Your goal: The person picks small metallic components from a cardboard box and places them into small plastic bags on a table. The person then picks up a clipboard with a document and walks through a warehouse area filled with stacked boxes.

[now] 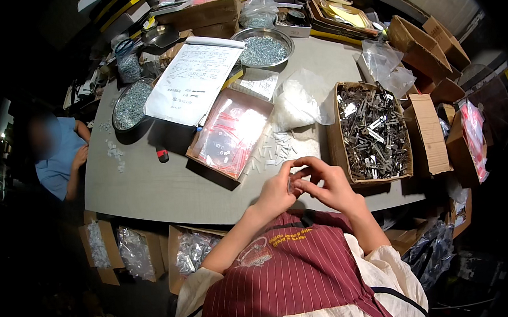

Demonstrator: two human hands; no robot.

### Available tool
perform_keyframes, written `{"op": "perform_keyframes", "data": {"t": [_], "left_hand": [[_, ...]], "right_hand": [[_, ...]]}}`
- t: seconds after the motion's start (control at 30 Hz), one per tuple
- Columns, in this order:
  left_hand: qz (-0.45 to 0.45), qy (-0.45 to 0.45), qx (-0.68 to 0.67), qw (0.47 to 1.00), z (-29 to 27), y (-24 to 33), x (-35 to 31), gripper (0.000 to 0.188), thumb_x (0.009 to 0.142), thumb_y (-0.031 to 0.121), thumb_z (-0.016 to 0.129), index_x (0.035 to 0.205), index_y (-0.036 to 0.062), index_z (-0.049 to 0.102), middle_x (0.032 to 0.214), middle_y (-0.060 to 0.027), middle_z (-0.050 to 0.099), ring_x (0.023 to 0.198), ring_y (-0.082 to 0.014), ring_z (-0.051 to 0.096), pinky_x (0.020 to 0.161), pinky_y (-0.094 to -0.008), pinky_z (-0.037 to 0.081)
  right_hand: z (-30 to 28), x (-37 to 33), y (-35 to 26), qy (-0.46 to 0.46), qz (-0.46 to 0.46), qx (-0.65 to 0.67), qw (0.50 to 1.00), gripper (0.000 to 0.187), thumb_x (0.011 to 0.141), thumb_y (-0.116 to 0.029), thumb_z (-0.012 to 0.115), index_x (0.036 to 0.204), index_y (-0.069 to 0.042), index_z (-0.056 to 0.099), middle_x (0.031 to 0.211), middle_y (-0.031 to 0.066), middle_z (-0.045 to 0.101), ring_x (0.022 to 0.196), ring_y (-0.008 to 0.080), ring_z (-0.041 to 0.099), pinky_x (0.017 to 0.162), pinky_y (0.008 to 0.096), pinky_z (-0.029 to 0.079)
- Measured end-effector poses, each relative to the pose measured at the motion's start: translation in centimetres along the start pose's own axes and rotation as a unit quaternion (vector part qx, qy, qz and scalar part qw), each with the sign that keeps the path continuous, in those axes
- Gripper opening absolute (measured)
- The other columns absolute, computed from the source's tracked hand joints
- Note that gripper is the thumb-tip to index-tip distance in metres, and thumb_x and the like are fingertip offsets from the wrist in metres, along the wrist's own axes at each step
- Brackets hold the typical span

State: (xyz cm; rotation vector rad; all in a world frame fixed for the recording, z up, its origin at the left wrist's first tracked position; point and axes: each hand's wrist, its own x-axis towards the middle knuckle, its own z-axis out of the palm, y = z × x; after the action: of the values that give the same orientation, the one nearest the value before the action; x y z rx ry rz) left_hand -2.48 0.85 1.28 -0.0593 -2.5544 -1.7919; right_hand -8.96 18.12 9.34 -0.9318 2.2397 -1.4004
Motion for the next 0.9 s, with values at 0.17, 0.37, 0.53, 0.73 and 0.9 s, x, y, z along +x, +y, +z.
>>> {"op": "perform_keyframes", "data": {"t": [0.17, 0.37, 0.53, 0.73, 0.9], "left_hand": [[-0.015, -0.068, -0.136, 0.988, -1.3, 2.1, 0.3, 0.061, 0.088, 0.007, 0.074, 0.14, 0.0066, 0.044, 0.096, -0.0158, 0.073, 0.09, -0.0253, 0.074, 0.077, -0.0346, 0.054], [-0.008, -0.089, -0.153, 0.984, -1.1, 1.4, -0.1, 0.065, 0.088, -0.003, 0.063, 0.149, 0.005, 0.041, 0.106, -0.01, 0.074, 0.101, -0.0168, 0.07, 0.084, -0.0325, 0.054], [-0.076, -0.156, -0.325, 0.93, -0.9, -0.5, 0.0, 0.06, 0.093, -0.004, 0.057, 0.149, 0.0005, 0.039, 0.122, -0.0117, 0.066, 0.116, -0.0207, 0.067, 0.096, -0.0318, 0.053], [-0.141, -0.246, -0.528, 0.801, -2.8, 1.3, -0.1, 0.065, 0.096, 0.007, 0.058, 0.154, -0.0034, 0.031, 0.139, -0.0216, 0.056, 0.121, -0.0337, 0.065, 0.103, -0.0456, 0.054], [-0.135, -0.18, -0.435, 0.872, -3.6, 1.4, -0.8, 0.052, 0.098, 0.013, 0.062, 0.145, -0.0067, 0.049, 0.133, -0.0167, 0.063, 0.119, -0.0227, 0.064, 0.1, -0.0382, 0.052]], "right_hand": [[-2.2, 0.2, -1.0, -0.051, -0.172, -0.211, 0.961, 0.035, 0.078, -0.009, 0.074, 0.113, -0.008, 0.072, 0.104, 0.0033, 0.073, 0.11, 0.0237, 0.064, 0.113, 0.0492, 0.04], [-1.3, -0.1, -0.7, -0.08, -0.169, -0.258, 0.948, 0.025, 0.075, -0.011, 0.076, 0.1, -0.012, 0.074, 0.098, 0.0004, 0.07, 0.123, 0.0245, 0.057, 0.124, 0.0624, 0.007], [-1.7, 0.4, 1.2, 0.016, -0.133, -0.234, 0.963, 0.015, 0.082, -0.013, 0.074, 0.096, -0.011, 0.071, 0.101, 0.0027, 0.07, 0.124, 0.0255, 0.058, 0.123, 0.0608, 0.01], [-2.4, 2.0, 2.1, 0.059, -0.121, -0.105, 0.985, 0.017, 0.093, -0.021, 0.07, 0.095, -0.004, 0.07, 0.116, 0.0093, 0.073, 0.119, 0.0297, 0.062, 0.108, 0.0464, 0.041], [-1.7, 1.2, 1.6, 0.015, -0.004, -0.003, 1.0, 0.016, 0.094, -0.015, 0.072, 0.097, 0.0, 0.069, 0.093, 0.0132, 0.072, 0.081, 0.028, 0.068, 0.073, 0.0345, 0.054]]}}
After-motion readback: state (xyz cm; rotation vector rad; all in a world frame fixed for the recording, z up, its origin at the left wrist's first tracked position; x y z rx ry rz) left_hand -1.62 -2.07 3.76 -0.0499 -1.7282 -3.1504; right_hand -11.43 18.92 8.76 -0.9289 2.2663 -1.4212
